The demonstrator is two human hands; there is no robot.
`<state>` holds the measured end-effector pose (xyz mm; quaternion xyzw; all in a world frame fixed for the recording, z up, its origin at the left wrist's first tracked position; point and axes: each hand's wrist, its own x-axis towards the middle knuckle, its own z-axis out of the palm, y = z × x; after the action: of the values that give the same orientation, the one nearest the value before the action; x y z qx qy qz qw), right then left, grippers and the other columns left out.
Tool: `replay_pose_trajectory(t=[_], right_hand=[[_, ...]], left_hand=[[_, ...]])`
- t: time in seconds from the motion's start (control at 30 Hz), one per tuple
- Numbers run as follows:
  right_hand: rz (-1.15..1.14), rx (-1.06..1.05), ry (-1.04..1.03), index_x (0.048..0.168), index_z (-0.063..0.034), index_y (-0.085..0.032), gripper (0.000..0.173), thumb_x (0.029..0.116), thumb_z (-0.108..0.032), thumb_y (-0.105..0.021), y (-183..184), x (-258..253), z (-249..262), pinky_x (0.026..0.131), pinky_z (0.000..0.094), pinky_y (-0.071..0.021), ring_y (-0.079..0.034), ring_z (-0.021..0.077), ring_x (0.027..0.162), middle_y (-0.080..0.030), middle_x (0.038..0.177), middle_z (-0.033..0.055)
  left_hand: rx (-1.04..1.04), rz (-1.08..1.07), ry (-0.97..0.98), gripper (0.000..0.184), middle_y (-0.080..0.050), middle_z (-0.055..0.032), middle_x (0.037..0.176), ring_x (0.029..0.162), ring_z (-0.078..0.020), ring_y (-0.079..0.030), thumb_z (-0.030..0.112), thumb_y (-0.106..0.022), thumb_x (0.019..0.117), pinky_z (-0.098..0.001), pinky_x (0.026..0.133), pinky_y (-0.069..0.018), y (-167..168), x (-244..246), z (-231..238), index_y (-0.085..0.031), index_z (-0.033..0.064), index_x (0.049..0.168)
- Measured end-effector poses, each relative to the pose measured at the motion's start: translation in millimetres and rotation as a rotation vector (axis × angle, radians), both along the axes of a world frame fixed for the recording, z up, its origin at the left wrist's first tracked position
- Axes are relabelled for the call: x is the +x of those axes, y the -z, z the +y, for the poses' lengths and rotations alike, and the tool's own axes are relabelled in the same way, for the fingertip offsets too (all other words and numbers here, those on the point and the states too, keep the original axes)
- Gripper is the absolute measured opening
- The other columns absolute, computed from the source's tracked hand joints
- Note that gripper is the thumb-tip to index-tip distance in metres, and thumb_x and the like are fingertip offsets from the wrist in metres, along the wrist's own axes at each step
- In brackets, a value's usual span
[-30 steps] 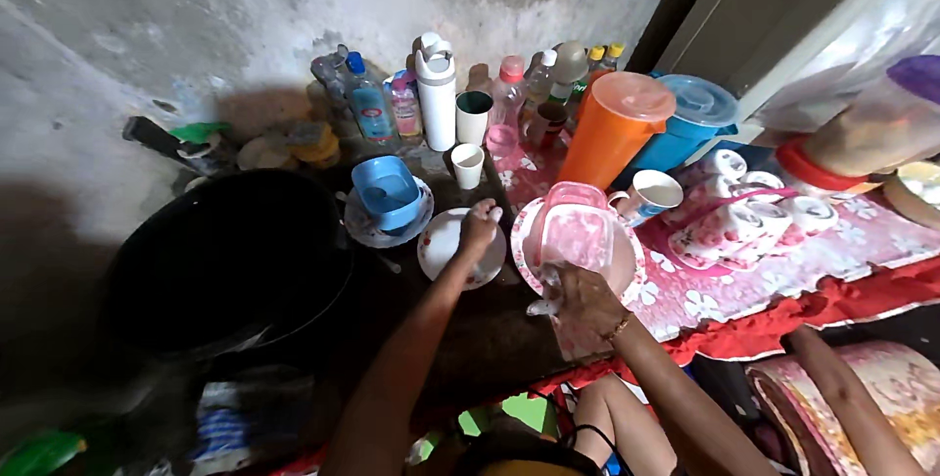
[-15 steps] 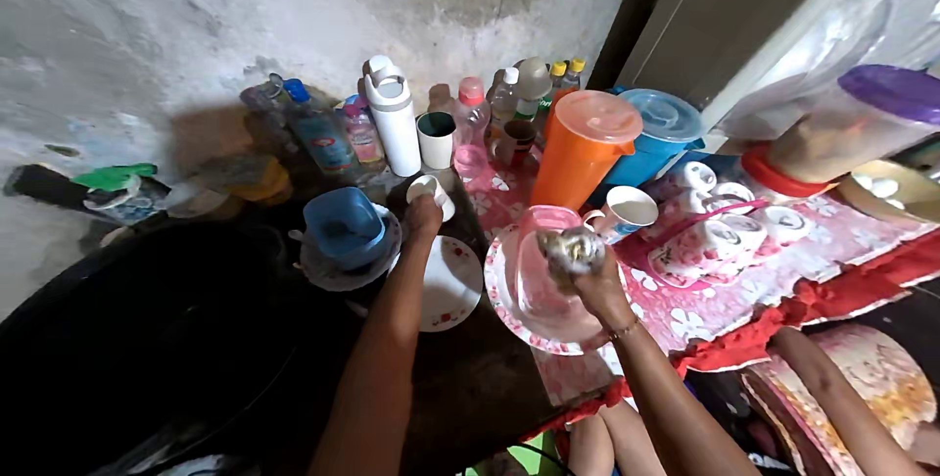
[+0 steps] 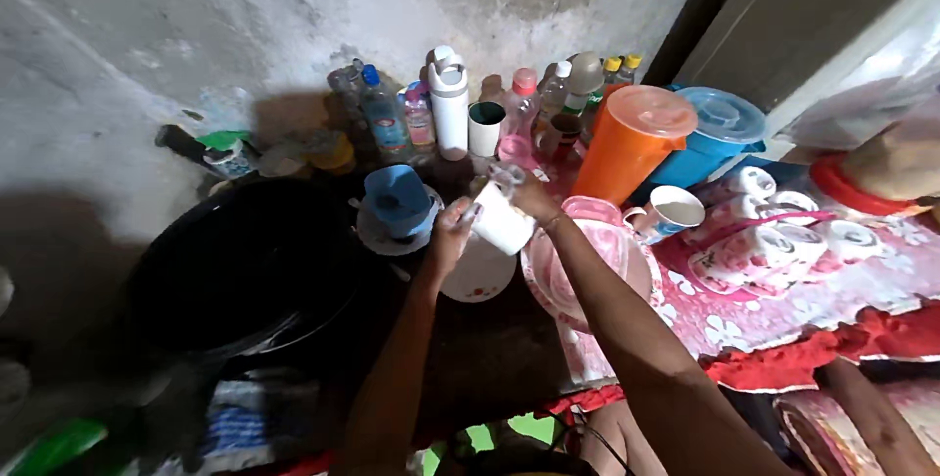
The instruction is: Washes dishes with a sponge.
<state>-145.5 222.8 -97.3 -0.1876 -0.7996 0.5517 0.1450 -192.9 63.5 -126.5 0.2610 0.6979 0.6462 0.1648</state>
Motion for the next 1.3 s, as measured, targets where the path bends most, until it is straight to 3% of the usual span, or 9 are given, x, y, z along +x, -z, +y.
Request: replay_pose_trajectory(t=[0.07,0.17,0.3,0.47,0.63,0.87,1.03,1.13,1.3], right_hand=[[0.067,-0.14,0.006,0.137,0.0034,-0.055,0.035,0.106,-0.012,-0.052,8.6,7.9,-5.6,0.101,0.0308,-0.0474,-0.059,0.0138,0.114,-0.063,0.129,0.0163],[0.023,-0.129,0.069,0.13,0.0044,-0.057,0.031,0.1018,-0.009,-0.06,15.4,15.8,-6.9,0.092,0.0345,-0.0486,-0.058,0.016,0.103,-0.063,0.118,0.0167],[-0.137,0.174,0.061,0.133,0.0011,-0.056,0.045,0.091,-0.001,-0.072,-32.9,54.7,10.7,0.081,0.0421,-0.0547,-0.064,0.0219,0.092,-0.066,0.112,0.0185],[-0.333,0.566,0.128,0.114,0.0045,-0.068,0.034,0.0837,-0.002,-0.081,-68.8,106.9,38.4,0.086,0.0654,-0.0502,-0.067,0.0438,0.097,-0.069,0.103,0.0281],[-0.611,0.619,0.058,0.122,0.0078,-0.065,0.037,0.0926,-0.012,-0.074,-38.0,120.7,43.0,0.096,0.0631,-0.0474,-0.065,0.0483,0.107,-0.067,0.113,0.0329],[-0.413,0.66,0.223,0.117,0.0067,-0.068,0.034,0.0883,-0.01,-0.078,-27.5,128.2,43.3,0.089,0.068,-0.0488,-0.067,0.051,0.101,-0.069,0.105,0.0328],[-0.287,0.416,0.25,0.12,0.0054,-0.065,0.039,0.0838,0.002,-0.079,-36.8,117.9,28.5,0.083,0.0565,-0.0544,-0.068,0.0357,0.088,-0.069,0.102,0.0249],[-0.157,0.274,0.26,0.121,0.0009,-0.064,0.035,0.0886,-0.004,-0.077,-31.7,97.8,14.4,0.072,0.0442,-0.0561,-0.065,0.0229,0.078,-0.069,0.098,0.017],[0.059,0.146,0.123,0.135,0.0009,-0.055,0.047,0.0933,-0.013,-0.074,-14.5,45.5,-48.4,0.084,0.0468,-0.0569,-0.067,0.0267,0.095,-0.068,0.111,0.0203]], left_hand=[[0.246,-0.246,-0.005,0.021,-0.061,0.0033,0.084,0.069,0.0002,-0.057,0.006,-0.04,0.1072,-0.0192,0.065,-0.0506,8.4,-2.1,-1.3,-0.058,-0.0014,0.113],[0.344,-0.466,-0.028,0.029,-0.064,-0.0007,0.103,0.088,-0.0059,-0.064,0.016,-0.033,0.1118,-0.0267,0.079,-0.0562,9.7,4.5,-2.9,-0.051,0.003,0.131],[-0.02,-0.329,-0.008,0.035,-0.059,-0.0171,0.136,0.114,-0.0222,-0.062,0.009,-0.045,0.1088,-0.0393,0.094,-0.0543,43.1,-6.0,-20.7,-0.051,-0.0036,0.141],[-0.595,-0.194,-0.159,0.051,-0.051,-0.0344,0.143,0.133,-0.0415,-0.053,0.011,-0.059,0.1031,-0.047,0.114,-0.0411,108.2,-19.4,-57.9,-0.043,-0.0137,0.145],[-0.625,-0.374,-0.196,0.054,-0.052,-0.0324,0.142,0.133,-0.0393,-0.053,0.01,-0.066,0.0995,-0.0479,0.112,-0.0419,113.5,-11.0,-40.7,-0.044,-0.0124,0.143],[-0.37,-0.456,-0.332,0.061,-0.038,-0.035,0.152,0.14,-0.0415,-0.043,0.003,-0.054,0.1037,-0.0489,0.114,-0.039,107.4,15.4,-21.6,-0.022,-0.0116,0.154],[-0.367,-0.235,-0.408,0.044,-0.055,-0.0362,0.135,0.127,-0.0387,-0.056,0.001,-0.052,0.1034,-0.0434,0.109,-0.0432,84.0,17.4,-12.2,-0.041,-0.0171,0.142],[-0.458,-0.129,-0.417,0.043,-0.061,-0.0353,0.129,0.124,-0.0454,-0.06,0.009,-0.05,0.1071,-0.0541,0.108,-0.0435,58.1,14.0,-19.8,-0.043,-0.0096,0.146],[-0.197,-0.069,-0.515,0.042,-0.058,-0.0298,0.136,0.127,-0.0402,-0.057,0.014,-0.05,0.1079,-0.056,0.109,-0.043,45.8,1.6,-31.3,-0.046,-0.0043,0.145]])
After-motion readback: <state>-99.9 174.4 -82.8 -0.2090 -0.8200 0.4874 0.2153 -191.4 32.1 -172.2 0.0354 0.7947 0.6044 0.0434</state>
